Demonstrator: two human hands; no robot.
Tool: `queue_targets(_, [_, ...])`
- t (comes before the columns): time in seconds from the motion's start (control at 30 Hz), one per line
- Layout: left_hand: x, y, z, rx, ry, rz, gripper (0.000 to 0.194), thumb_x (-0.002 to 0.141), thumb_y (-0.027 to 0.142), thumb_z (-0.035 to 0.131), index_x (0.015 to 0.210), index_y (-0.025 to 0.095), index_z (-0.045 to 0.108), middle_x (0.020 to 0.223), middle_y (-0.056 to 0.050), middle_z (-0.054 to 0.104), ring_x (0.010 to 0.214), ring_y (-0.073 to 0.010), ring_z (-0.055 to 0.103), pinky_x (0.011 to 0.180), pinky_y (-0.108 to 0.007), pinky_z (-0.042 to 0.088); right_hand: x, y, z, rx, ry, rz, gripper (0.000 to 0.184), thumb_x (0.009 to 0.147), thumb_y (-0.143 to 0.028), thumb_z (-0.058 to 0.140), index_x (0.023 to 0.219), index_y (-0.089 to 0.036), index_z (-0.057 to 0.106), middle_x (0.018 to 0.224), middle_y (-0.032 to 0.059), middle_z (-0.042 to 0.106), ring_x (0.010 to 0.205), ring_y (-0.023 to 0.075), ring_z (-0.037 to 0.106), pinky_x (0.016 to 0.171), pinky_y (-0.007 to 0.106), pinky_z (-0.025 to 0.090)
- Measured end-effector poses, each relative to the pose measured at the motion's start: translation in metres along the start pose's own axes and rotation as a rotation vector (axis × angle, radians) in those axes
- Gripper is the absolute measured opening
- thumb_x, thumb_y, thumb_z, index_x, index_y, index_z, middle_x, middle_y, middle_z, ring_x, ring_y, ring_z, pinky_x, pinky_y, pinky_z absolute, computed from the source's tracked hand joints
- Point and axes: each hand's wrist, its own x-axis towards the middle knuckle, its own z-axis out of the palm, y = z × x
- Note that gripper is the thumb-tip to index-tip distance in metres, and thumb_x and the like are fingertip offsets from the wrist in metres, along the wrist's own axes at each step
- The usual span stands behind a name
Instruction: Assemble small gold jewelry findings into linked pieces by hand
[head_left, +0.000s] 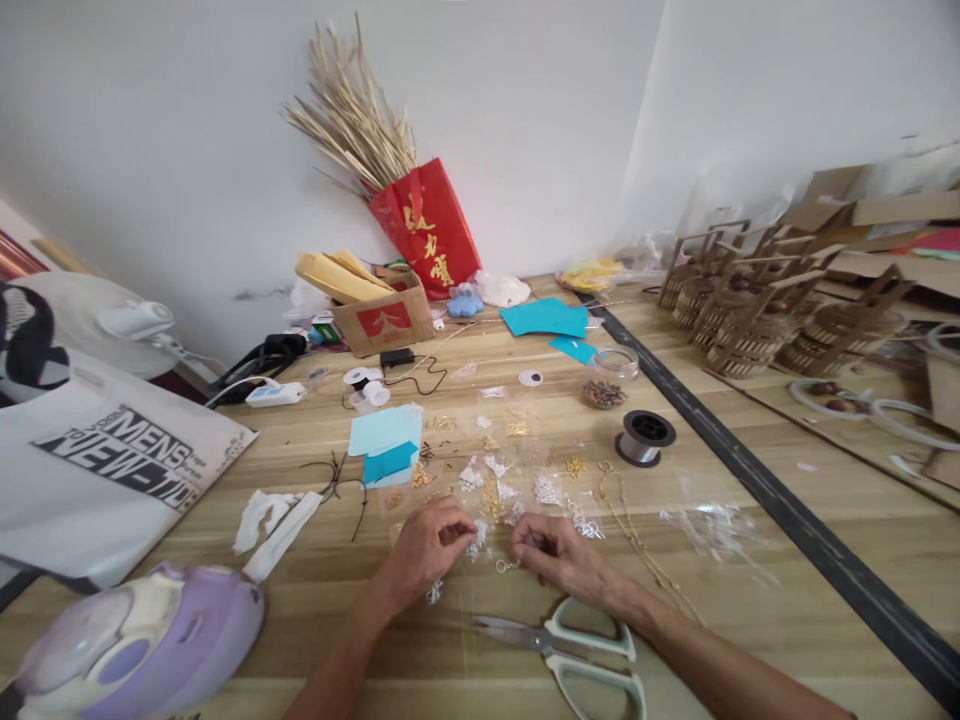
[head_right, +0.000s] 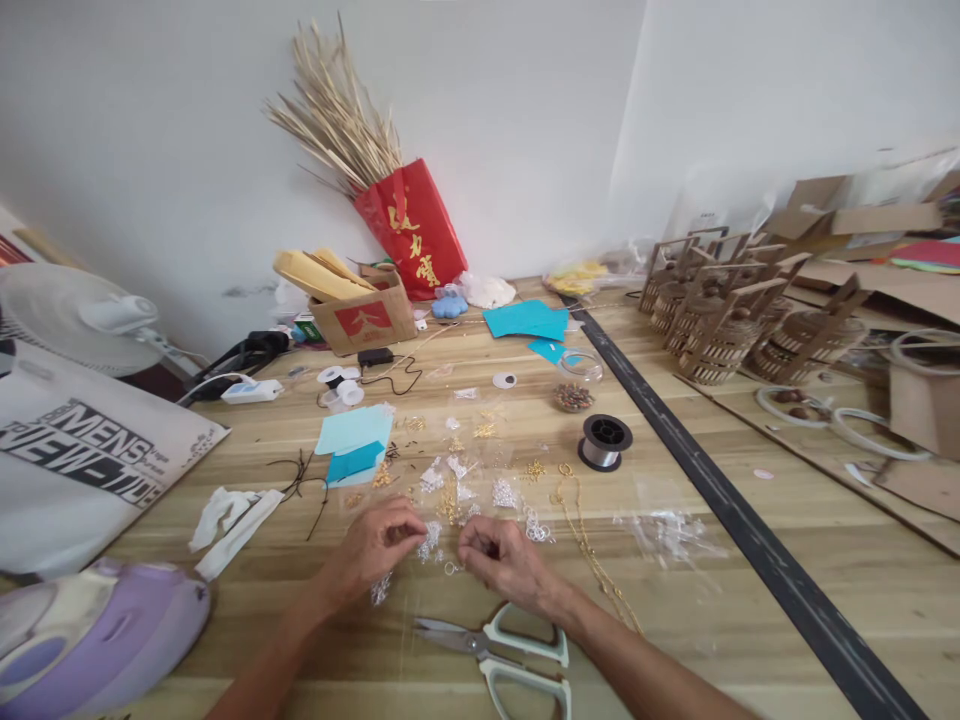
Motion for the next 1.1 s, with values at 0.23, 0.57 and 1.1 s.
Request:
queue_targets(0.23, [-0.005, 0.003, 0.011, 0.157, -0.127, 0.122, 0.011, 0.078, 0.014, 0.061, 0.071, 0.019, 0.068, 0.07, -0.002, 0.06, 0.074, -0.0177, 0.055, 0.065, -0.026, 0.039, 0.0, 0.001, 0.0, 0.006, -0.001, -0.002, 0.019, 0.082, -0.032, 0.056, 0.073, -0.016, 0.054, 0.052, -0.0065, 0.043, 0.043, 0.0061, 0.037, 0.041, 0.016, 0.029])
queue_targets(0.57, [-0.006, -0.008, 0.021, 0.281, -0.152, 0.268, 0.016, 0.086, 0.019, 0.054, 0.074, 0.017, 0.065, 0.073, -0.003, 0.059, 0.076, -0.0179, 0.054, 0.068, -0.028, 0.039, 0.0, 0.004, 0.0, 0.006, -0.001, -0.009, 0.021, 0.083, -0.035, 0.057, 0.074, -0.016, 0.056, 0.052, -0.0064, 0.043, 0.044, 0.0064, 0.038, 0.041, 0.017, 0.028])
queue_targets(1.1, [-0.002, 0.002, 0.012, 0.005, -0.064, 0.105, 0.011, 0.08, 0.016, 0.059, 0.07, 0.018, 0.062, 0.069, -0.001, 0.06, 0.068, -0.0154, 0.053, 0.066, -0.026, 0.04, 0.0, 0.0, -0.001, -0.005, -0.003, 0.016, 0.025, 0.082, -0.039, 0.058, 0.071, -0.016, 0.054, 0.05, -0.0068, 0.044, 0.04, 0.0058, 0.039, 0.04, 0.017, 0.031])
